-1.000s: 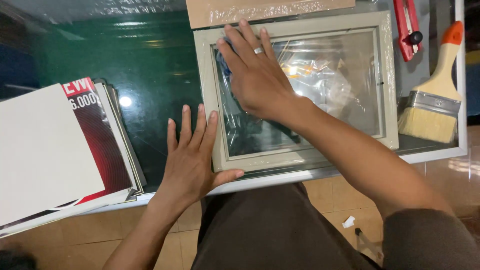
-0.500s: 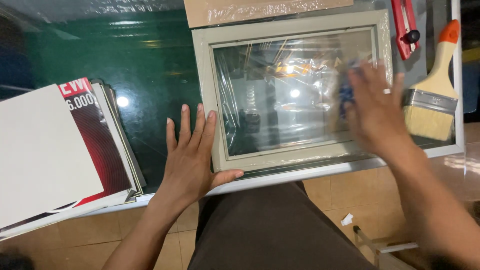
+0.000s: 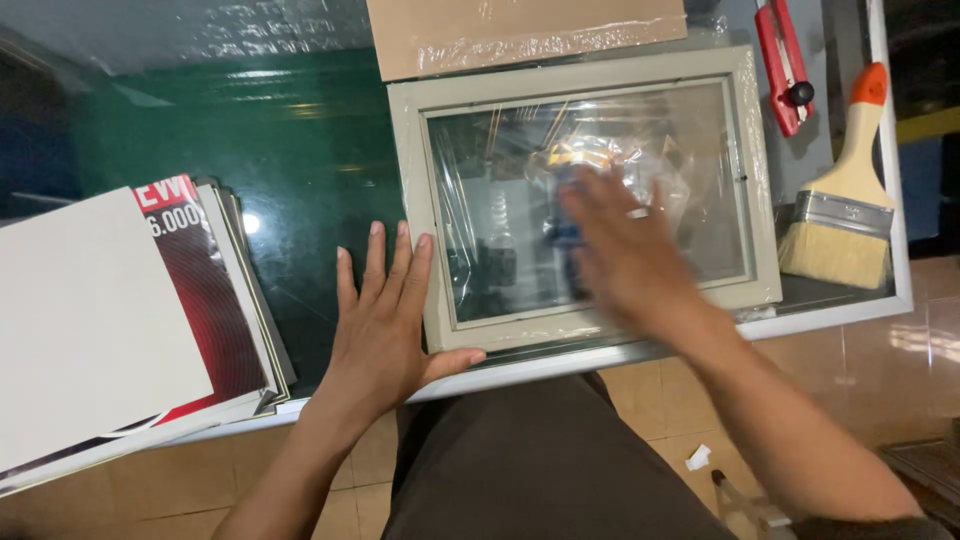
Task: Cleaning the glass of a picture frame and then assembling the backing board.
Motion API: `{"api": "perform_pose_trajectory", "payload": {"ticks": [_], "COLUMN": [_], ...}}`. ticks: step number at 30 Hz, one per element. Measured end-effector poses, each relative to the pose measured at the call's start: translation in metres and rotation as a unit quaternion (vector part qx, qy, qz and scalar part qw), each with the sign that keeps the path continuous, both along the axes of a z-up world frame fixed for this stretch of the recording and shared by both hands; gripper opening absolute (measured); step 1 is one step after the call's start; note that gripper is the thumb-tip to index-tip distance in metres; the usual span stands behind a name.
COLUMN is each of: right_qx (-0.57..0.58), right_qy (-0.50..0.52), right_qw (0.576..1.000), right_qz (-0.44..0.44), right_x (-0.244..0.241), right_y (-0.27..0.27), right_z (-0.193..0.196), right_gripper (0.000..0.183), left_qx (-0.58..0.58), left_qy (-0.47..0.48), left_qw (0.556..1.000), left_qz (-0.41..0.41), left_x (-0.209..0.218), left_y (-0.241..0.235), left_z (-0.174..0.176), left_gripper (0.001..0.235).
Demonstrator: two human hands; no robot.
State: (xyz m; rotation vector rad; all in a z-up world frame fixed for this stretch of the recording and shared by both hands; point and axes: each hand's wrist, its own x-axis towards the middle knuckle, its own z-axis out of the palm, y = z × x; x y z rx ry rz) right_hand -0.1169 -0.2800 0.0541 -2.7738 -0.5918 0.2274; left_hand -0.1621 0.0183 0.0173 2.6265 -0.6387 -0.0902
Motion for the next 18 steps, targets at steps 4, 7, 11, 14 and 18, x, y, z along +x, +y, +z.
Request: {"api": "perform_pose_trajectory", "payload": {"ticks": [4,7,11,14,18], "right_qx": [-0.026,-0.024,0.066,0.068,-0.005], "right_qy": [-0.086,-0.137,-0.093,-0.137,-0.171], "right_qw": [0.988,0.977,0.993,0.988,0.978], "right_qz": [-0.124,-0.162,0.014,0.030,-0.116], "right_x": [0.012,0.018,0.034,0.052,0.066], "right_y": [-0.065,-0.017,0.092,0.087,-0.010], "right_z": [-0.009,-0.027,-0.019,-0.015,-0.017], "right_gripper": [0.063,0.061,0.060,0.051,0.047], "left_qx": [-0.003,-0.025,-0.017,-0.010,0.000], "left_qy": [0.024,0.013,-0.010,-0.037,-0.044], "left_qw": [1.000,1.000,1.000,0.999,0.999], "left_qz": [-0.003,-0.010,-0.009,-0.007,-0.005], "left_x": [0.000,0.000,-0.001,-0.002,-0.002], "left_y": [0.003,0.001,0.000,-0.003,-0.003], "left_z": [0.002,0.001,0.000,0.004,-0.002], "left_gripper": [0.129,0.129,0.129,0.129,0.132]}}
